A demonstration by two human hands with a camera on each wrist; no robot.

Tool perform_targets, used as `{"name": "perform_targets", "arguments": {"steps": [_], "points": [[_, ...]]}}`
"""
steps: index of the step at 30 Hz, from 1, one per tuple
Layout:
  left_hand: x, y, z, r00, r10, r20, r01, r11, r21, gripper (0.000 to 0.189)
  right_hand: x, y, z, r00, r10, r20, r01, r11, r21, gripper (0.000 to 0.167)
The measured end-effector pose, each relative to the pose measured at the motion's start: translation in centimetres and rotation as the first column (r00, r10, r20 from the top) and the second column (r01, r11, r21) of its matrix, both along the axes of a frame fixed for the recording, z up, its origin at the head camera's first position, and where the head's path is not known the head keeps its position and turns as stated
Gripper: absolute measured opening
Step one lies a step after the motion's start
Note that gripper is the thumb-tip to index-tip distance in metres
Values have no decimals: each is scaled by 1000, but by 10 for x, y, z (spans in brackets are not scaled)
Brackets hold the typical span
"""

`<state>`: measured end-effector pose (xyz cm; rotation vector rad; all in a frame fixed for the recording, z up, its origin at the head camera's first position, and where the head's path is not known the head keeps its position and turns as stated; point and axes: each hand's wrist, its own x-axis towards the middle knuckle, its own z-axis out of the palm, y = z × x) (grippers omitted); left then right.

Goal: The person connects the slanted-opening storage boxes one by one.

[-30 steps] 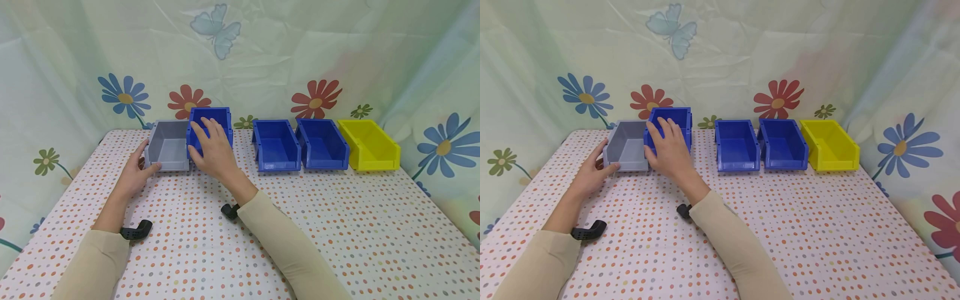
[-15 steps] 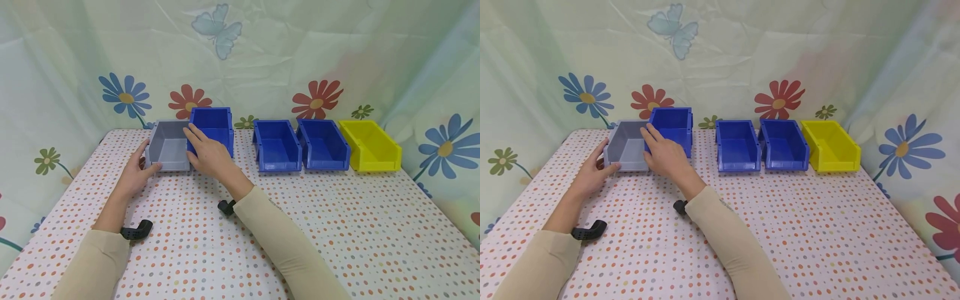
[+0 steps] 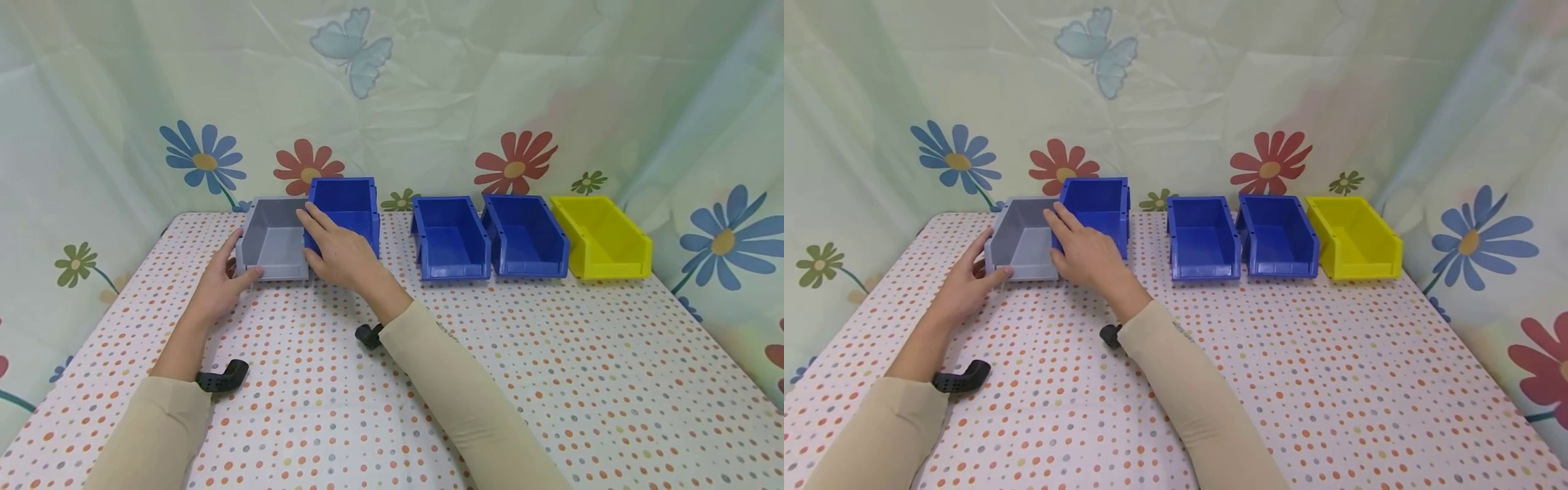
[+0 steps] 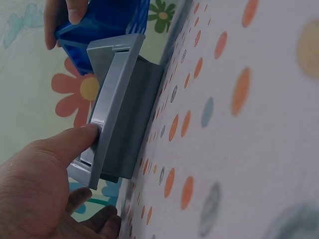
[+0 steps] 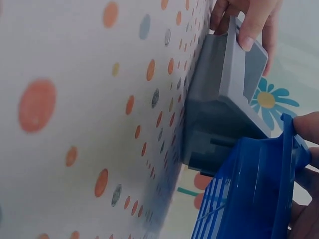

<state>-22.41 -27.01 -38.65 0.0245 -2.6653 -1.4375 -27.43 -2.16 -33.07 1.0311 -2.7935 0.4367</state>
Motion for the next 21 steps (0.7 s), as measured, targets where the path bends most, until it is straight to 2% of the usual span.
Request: {"name": "perform_targets", "arguments": {"steps": [21], "points": [[0, 1, 0, 1000, 9, 14, -8, 1000, -7, 88, -2, 1, -11, 998, 27, 51, -27, 1000, 9, 67]]}}
